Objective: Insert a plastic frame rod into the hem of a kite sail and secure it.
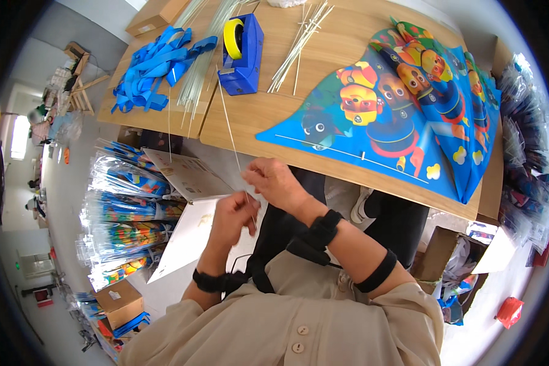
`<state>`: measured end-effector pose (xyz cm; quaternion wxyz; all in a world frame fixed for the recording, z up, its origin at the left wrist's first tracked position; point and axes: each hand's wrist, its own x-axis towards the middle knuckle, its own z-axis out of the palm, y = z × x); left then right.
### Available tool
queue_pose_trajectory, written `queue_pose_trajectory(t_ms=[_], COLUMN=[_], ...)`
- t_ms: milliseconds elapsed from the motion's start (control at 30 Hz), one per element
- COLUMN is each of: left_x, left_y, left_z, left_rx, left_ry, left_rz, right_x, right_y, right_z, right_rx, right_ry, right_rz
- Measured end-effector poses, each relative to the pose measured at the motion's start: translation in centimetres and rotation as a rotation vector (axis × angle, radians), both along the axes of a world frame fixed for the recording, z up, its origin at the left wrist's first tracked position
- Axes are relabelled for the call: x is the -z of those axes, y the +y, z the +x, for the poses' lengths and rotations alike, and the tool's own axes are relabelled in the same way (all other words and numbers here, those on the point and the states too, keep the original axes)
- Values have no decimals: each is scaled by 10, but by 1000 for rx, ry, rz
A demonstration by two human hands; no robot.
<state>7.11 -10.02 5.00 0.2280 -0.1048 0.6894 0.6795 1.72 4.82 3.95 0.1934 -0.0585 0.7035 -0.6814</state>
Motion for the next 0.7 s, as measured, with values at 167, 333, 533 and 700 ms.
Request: queue_pose_trajectory(t_ms=[167,333,533,700], left_x=[-9,-16,-30,-40], left_y=[-14,-60,-52,-22], left_z=[25,-19,-140,-220], left_rx=[132,167,-47,-206], left_ry=[-91,118,453,480], left_rz=[17,-156,-166,-286], right_x=[-3,-7,-7,-9], right_y=[-12,-11,-11,-16], right_z=[14,37,29,26], right_rx=[-52,-124,-88,-83], right_ry=[-308,-386,-369,-363], right_rz=[-234,-282,-271,-277])
